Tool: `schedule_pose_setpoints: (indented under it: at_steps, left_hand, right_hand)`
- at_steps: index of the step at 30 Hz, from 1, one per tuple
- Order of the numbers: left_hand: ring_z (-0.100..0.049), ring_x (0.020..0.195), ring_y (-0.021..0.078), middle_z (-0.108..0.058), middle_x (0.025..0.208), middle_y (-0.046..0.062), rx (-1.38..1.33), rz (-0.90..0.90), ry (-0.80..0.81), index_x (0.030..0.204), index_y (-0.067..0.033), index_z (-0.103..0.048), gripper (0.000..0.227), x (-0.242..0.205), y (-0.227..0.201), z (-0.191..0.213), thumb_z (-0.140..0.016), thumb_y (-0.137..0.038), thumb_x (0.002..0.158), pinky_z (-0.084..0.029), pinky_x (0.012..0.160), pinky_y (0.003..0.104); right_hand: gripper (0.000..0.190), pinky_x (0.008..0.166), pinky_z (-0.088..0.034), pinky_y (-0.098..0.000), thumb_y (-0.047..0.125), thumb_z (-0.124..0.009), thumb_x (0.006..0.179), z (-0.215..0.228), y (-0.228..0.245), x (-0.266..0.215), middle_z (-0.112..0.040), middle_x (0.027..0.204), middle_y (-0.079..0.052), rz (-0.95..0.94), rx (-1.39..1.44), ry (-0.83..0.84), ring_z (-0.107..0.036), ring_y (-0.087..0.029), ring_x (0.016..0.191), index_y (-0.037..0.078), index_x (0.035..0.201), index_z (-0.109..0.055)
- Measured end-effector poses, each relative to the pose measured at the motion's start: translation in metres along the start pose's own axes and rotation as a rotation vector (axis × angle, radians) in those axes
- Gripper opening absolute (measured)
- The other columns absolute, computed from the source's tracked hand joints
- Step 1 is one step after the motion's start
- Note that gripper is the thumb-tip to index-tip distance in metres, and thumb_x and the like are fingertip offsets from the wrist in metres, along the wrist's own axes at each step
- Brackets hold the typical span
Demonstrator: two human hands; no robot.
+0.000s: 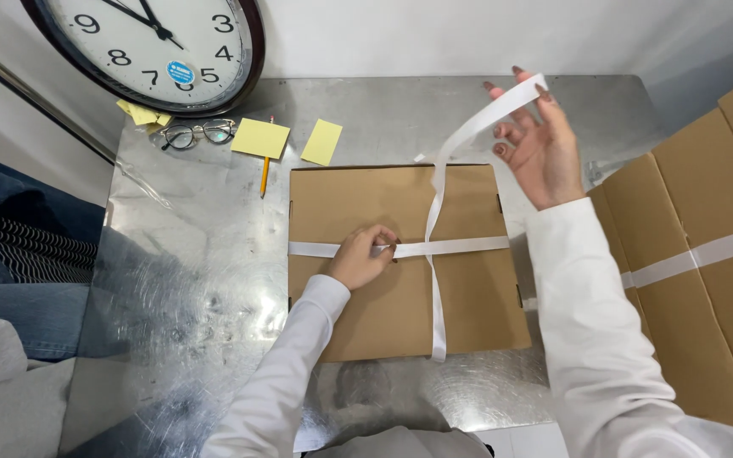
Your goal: The person picks up a cardboard box from a stack, places it on a table, removes a sticky note, and unties the white ribbon wrapped around the box.
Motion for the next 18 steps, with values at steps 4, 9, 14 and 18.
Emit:
schedule_pose_setpoints:
  at_steps: [4, 9, 14, 18]
  left_hand:
    - [-0.073, 0.112, 0.0383, -0.081, 0.100, 0.013, -0.024, -0.011, 0.020, 0.119, -0.0168, -0.076, 0.030, -0.001, -0.002, 0.004, -0.073, -0.024, 0.090, -0.056, 0.100, 0.051]
    - [-0.072, 0.109, 0.0413, -0.081, 0.096, 0.013, -0.024, -0.065, -0.021, 0.116, -0.0175, -0.077, 0.027, 0.002, -0.005, 0.007, -0.073, -0.021, 0.090, -0.056, 0.098, 0.054]
    - [-0.073, 0.108, 0.0372, -0.082, 0.096, 0.007, 0.010, -0.058, -0.039, 0.117, -0.0207, -0.075, 0.029, 0.001, -0.005, 0.016, -0.074, -0.023, 0.088, -0.056, 0.099, 0.051]
    - [-0.073, 0.105, 0.0374, -0.081, 0.093, 0.006, 0.073, -0.063, -0.072, 0.119, -0.0229, -0.075, 0.032, -0.001, -0.007, 0.028, -0.077, -0.025, 0.087, -0.056, 0.097, 0.053]
  right_hand:
    - [0.016, 0.071, -0.068, -0.0321, 0.025, -0.057, 0.116, 0.030, -0.003, -0.007, -0.072, 0.139, -0.010, 0.149, -0.658, -0.036, -0.080, -0.026, 0.096, 0.015, 0.126, -0.065]
    - [0.040, 0.072, -0.068, -0.0427, 0.017, -0.083, 0.091, 0.044, -0.126, -0.036, -0.080, 0.117, -0.017, -0.162, -1.206, 0.252, -0.081, -0.035, 0.095, 0.009, 0.130, -0.076]
    - [0.066, 0.094, -0.060, -0.0497, 0.062, -0.087, 0.082, 0.035, -0.173, -0.077, -0.076, 0.114, -0.014, -0.316, -1.582, 0.182, -0.076, -0.037, 0.112, 0.010, 0.118, -0.070]
    - [0.104, 0.103, -0.055, -0.0627, 0.065, -0.087, 0.083, 0.042, -0.192, -0.082, -0.063, 0.142, -0.024, -0.288, -1.681, 0.110, -0.072, -0.050, 0.120, 0.013, 0.156, -0.034]
Point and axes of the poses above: each hand's wrist, its own x-axis towards the middle knuckle, its own z-axis out of the back of the hand, y = z × x, the point moved 9 cm from there along x, towards the middle knuckle
